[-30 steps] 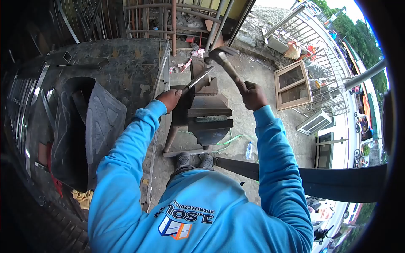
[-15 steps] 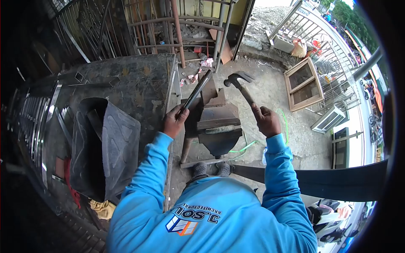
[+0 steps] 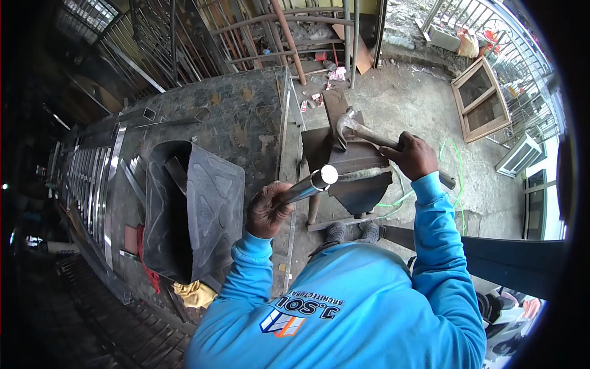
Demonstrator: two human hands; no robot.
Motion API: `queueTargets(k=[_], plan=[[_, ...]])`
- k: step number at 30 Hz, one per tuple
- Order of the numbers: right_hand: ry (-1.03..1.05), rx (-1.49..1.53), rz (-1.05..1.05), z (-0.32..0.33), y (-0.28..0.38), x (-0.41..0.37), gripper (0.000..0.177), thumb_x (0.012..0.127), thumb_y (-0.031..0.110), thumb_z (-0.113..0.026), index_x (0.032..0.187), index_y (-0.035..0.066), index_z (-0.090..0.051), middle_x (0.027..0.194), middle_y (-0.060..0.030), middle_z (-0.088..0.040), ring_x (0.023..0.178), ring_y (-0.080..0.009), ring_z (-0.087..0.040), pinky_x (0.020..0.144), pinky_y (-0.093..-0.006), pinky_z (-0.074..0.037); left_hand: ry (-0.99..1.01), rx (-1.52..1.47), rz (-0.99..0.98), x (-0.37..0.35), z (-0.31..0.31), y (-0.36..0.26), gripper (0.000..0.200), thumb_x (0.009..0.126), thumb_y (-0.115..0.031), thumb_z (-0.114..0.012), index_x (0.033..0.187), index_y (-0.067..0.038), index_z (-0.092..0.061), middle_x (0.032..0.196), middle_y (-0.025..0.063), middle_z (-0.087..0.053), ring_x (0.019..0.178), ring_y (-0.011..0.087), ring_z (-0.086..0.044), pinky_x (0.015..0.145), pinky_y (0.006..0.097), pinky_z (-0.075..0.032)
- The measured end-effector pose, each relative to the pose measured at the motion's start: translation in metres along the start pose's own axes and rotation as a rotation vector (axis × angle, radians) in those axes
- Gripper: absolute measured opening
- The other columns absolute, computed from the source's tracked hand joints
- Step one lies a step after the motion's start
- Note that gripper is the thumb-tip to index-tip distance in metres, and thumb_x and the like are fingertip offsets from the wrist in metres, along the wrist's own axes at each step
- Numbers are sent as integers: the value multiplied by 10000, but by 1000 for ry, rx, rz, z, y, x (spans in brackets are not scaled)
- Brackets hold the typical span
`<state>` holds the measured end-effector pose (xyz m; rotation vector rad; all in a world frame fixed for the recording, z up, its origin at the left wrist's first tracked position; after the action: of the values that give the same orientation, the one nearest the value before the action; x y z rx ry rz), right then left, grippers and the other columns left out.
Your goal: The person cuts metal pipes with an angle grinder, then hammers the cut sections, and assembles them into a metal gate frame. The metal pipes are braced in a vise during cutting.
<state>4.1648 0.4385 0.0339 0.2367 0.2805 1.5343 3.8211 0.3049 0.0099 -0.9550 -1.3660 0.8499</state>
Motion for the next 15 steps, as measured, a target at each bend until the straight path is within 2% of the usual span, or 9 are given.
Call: queueTargets(k=[2,5,8,9,11,12,13,14,15], plan=[[13,26,13,-5,-3,2,535,755,588,-739,817,71,-613,796,-149,-668,786,-365,-661,683,-465,-503,11,21,-9,-1,2,3,391,920,-154,-730,1258,-13,-596,1139,57,-632,998,112,-603,854,249,-502],[35,60,2,-8,-8,3,534,762,583,-737,828,66,-622,799,-158,-670,792,-366,-662,692,-461,-505,14,-67,93,-3,7,21,402,909,-152,-744,1263,-27,-599,1097,31,-612,928,93,-578,811,242,-494],[82,131,-32,-11,-9,4,544,768,581,-738,840,51,-639,808,-171,-674,796,-370,-662,700,-456,-506,-73,-40,155,12,2,29,379,922,-196,-736,1248,-47,-612,959,-4,-603,794,70,-530,720,233,-465],[99,158,-44,-13,-13,5,549,769,581,-739,844,45,-646,812,-176,-676,797,-372,-662,702,-454,-506,-78,93,165,21,-1,31,363,930,-208,-726,1239,-50,-617,916,-10,-596,765,70,-516,699,237,-455],[62,312,-46,-28,-27,12,619,809,591,-719,788,-26,-675,732,-213,-657,685,-344,-642,661,-446,-494,-101,351,185,49,-7,33,336,945,-232,-706,1221,-57,-627,831,-21,-581,705,69,-489,657,245,-434],[21,374,-26,-35,-33,13,601,857,563,-695,771,-31,-650,659,-163,-601,593,-279,-586,581,-426,-457,-83,478,199,65,-14,30,285,959,-224,-677,1177,-45,-643,765,-10,-568,671,77,-465,620,254,-411],[-16,434,-1,-38,-39,13,591,905,535,-672,755,-36,-625,587,-114,-545,501,-214,-530,502,-406,-420,-103,471,207,73,-11,54,293,949,-241,-680,1165,-45,-655,816,43,-640,707,127,-564,661,303,-467],[67,547,-140,-39,-45,13,618,897,558,-657,764,-46,-646,620,-162,-598,570,-238,-602,556,-416,-480,-94,537,185,82,-6,80,306,949,-268,-669,1171,-57,-659,867,86,-674,762,190,-623,693,340,-494],[96,623,-197,-30,-41,9,603,910,549,-647,771,-38,-641,609,-136,-589,539,-214,-585,519,-392,-467,-86,606,166,89,-4,99,320,950,-295,-659,1177,-68,-663,918,128,-707,818,252,-682,725,377,-521]])
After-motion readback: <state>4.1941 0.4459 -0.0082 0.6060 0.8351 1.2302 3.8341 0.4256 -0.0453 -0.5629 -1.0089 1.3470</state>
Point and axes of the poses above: each hand's wrist, its own x-axis towards the middle knuckle, its own z-axis out of the back of the hand, y = z × x, the point moved 6 cm from there along x, towards the middle knuckle
